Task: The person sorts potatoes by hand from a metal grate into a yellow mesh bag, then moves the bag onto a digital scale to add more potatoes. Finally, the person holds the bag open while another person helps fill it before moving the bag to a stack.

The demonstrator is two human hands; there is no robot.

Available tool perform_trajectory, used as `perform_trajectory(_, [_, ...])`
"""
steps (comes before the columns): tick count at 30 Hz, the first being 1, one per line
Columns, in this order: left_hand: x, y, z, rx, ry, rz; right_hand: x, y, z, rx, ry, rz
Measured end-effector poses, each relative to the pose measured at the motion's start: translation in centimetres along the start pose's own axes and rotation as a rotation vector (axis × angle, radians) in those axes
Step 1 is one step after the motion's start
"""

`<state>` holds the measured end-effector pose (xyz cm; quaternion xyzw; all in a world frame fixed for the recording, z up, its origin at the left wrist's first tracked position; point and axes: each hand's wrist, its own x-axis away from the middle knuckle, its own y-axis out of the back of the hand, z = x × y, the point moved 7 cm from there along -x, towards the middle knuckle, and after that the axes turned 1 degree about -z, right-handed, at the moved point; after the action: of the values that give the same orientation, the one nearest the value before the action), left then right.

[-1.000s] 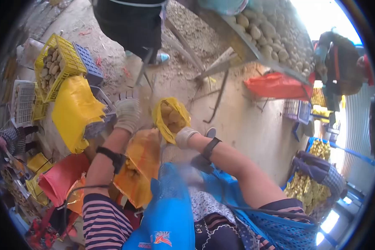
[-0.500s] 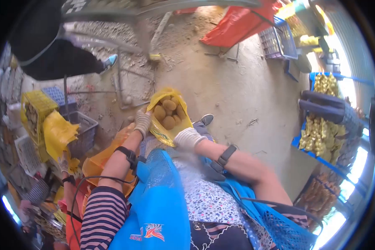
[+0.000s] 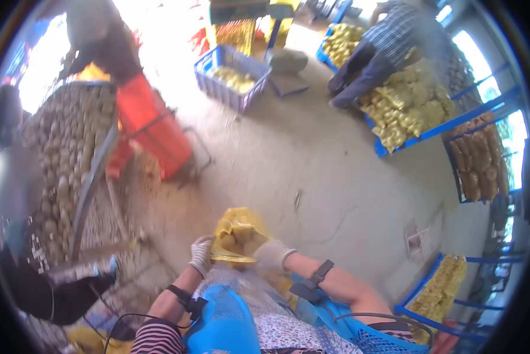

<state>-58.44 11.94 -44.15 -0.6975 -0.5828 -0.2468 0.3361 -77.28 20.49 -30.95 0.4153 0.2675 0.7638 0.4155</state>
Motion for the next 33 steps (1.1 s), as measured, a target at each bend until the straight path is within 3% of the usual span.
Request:
perform_trajectory(1, [-1.2, -3.2, -0.7, -0.004, 0.063, -0.002, 0.7, 4.0, -1.6, -0.008, -0.13, 0.174])
perform_trajectory(5, [-5.1, -17.3, -6.6, -0.07, 0.046, 0.135, 2.0, 13.6, -11.2, 0.045, -0.25, 0.189])
perform_trajectory(7, [-6.8, -24.5, -10.1, 0.063, 0.058, 0.244, 1.8, 17.4, -17.2, 0.111, -0.405, 0.258])
perform_trajectory(11, [-11.8, -38.4, -19.1, -0.186, 0.017, 0.338, 1.9, 29.9, -27.2, 0.124, -0.5, 0.114])
perform_trajectory(13, [-15.1, -44.8, -22.2, -0.177, 0.039, 0.358, 1.4, 34.9, -31.9, 0.211, -0.408, 0.037])
perform_trajectory(15, [-18.4, -51.2, -26.0, -0.102, -0.003, 0.437, 1.1, 40.5, -36.2, 0.186, -0.492, -0.023])
perform_trajectory(17, [-21.2, -57.1, -30.3, -0.23, -0.04, 0.424, 0.9, 45.9, -40.1, 0.154, -0.567, -0.059])
perform_trajectory(20, [-25.5, -65.7, -36.1, -0.191, -0.092, 0.465, -0.5, 52.3, -46.2, 0.144, -0.542, -0.106])
perform_trajectory(25, [-36.7, -74.6, -40.8, -0.009, -0.105, 0.52, -6.4, 58.7, -56.1, 0.146, -0.537, -0.063])
perform_trajectory(26, [-38.8, -75.1, -41.2, -0.143, -0.087, 0.43, -7.9, 59.7, -57.8, 0.188, -0.502, -0.045])
perform_trajectory(33, [-52.7, -77.9, -42.4, -0.16, -0.107, 0.339, -18.2, 62.2, -66.2, 0.114, -0.398, -0.024])
